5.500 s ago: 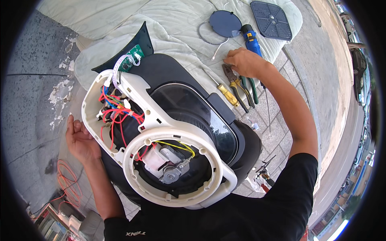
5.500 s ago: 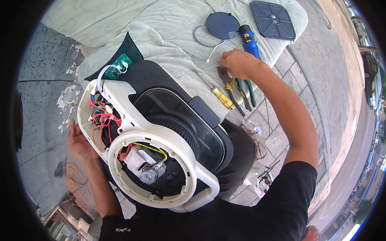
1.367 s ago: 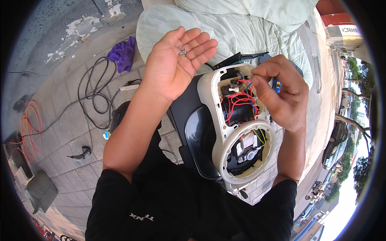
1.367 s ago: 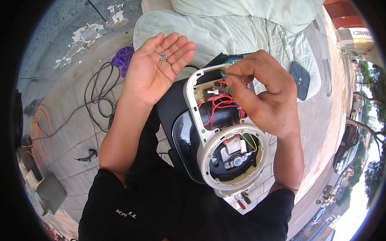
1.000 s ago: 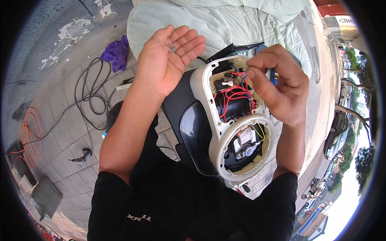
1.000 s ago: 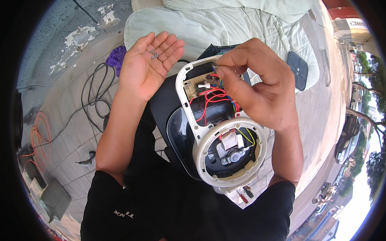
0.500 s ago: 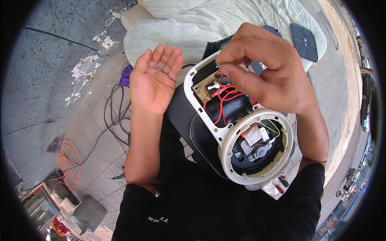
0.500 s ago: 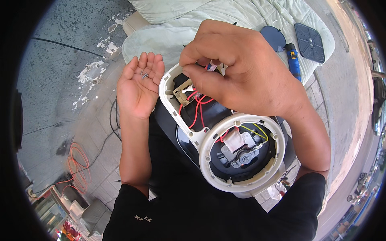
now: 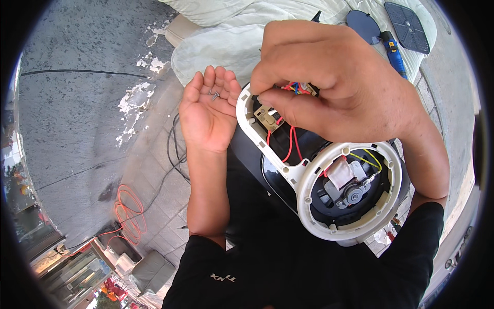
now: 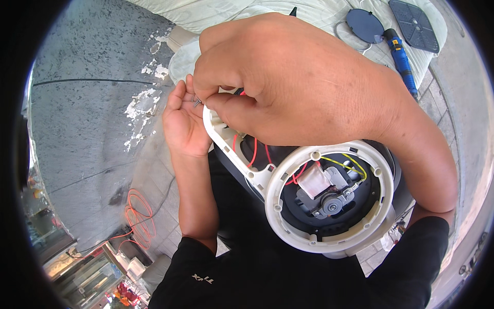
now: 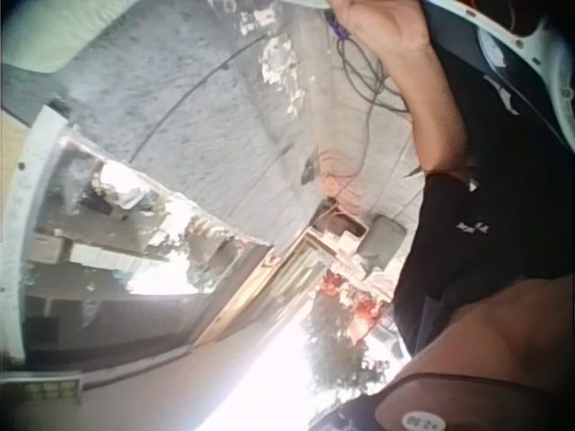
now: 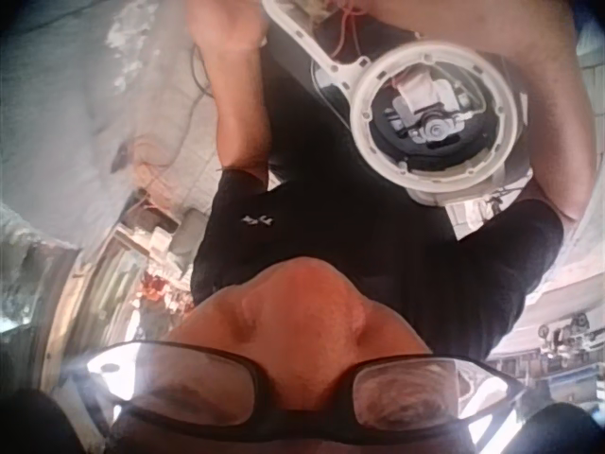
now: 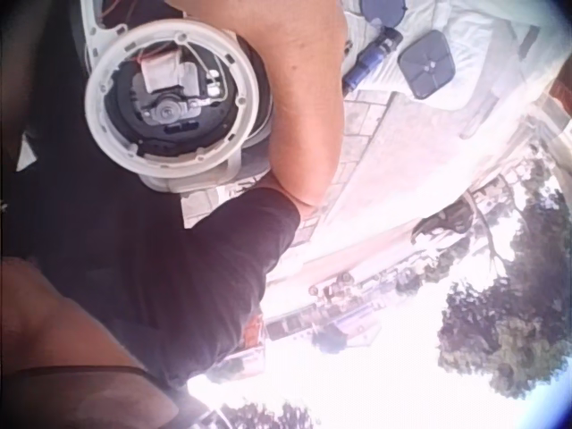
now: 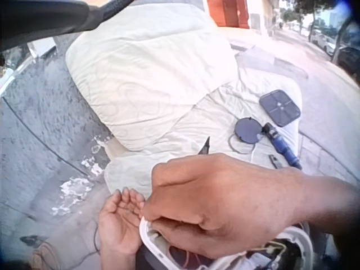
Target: The person holds a disassembled white plastic device with exposed wires and a motor, repeatedly rotating and repositioning it to inspect internal components. They manipulate wires and small parts with both hands while seated on a white sheet outdoors.
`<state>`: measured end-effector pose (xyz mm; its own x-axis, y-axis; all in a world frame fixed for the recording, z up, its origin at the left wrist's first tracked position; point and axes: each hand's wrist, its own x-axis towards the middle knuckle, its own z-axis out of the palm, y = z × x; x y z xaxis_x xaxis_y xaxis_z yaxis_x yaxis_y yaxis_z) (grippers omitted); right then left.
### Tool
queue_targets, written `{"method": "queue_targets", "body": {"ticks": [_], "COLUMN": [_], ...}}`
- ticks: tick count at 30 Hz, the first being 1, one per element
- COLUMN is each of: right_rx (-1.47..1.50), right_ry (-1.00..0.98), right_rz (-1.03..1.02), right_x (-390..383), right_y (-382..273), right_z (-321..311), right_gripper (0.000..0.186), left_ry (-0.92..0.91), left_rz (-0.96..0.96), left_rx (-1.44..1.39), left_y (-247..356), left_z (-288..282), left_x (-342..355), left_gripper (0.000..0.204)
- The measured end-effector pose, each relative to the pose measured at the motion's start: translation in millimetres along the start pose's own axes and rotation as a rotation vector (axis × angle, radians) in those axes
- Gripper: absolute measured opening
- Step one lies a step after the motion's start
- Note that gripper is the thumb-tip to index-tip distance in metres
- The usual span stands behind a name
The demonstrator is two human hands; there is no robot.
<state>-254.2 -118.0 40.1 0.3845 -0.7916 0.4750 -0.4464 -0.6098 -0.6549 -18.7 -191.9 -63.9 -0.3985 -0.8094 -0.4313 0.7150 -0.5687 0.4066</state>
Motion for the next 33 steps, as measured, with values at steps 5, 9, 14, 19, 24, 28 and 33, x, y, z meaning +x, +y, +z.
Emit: {"method": "queue_targets", "body": {"ticks": [5,9,14,19,24,28,33], "right_rx": [0.035,0.046,-0.012,-0.13,-0.12,0.139,0.072], "right_ry": [0.056,0.018,0.115,0.03,0.1,0.151,0.212], "right_rz": [-0.003,0.044,-0.123,-0.063,-0.082,-0.05,-0.156], "right_x": [-2,-3,-14,-11,-19,-22,-26], "right_y": [1,-1,10,0,-1,12,17], "right_z": [-1,-18,-21,-28,-29,-30,-24], "right_gripper": [0.016,0.012,0.01,0.009,0.009,0.009,0.009], "left_ry": [-0.011,0.021,0.012,0.03,0.018,0.022,0.006], "left_rz": [-0.008,0.024,0.028,0.039,0.012,0.027,0.012], "left_rx": [-0.005,0.016,0.041,0.032,0.03,0.044,0.049], "left_y": [0,-1,-2,-1,-1,-1,0], "left_z": [-2,-1,0,-2,-2,-3,-4], "left_x": [1,-1,0,2,3,2,4], "left_gripper": [0.026,0.026,0.026,0.026,0.026,0.027,0.028]}}
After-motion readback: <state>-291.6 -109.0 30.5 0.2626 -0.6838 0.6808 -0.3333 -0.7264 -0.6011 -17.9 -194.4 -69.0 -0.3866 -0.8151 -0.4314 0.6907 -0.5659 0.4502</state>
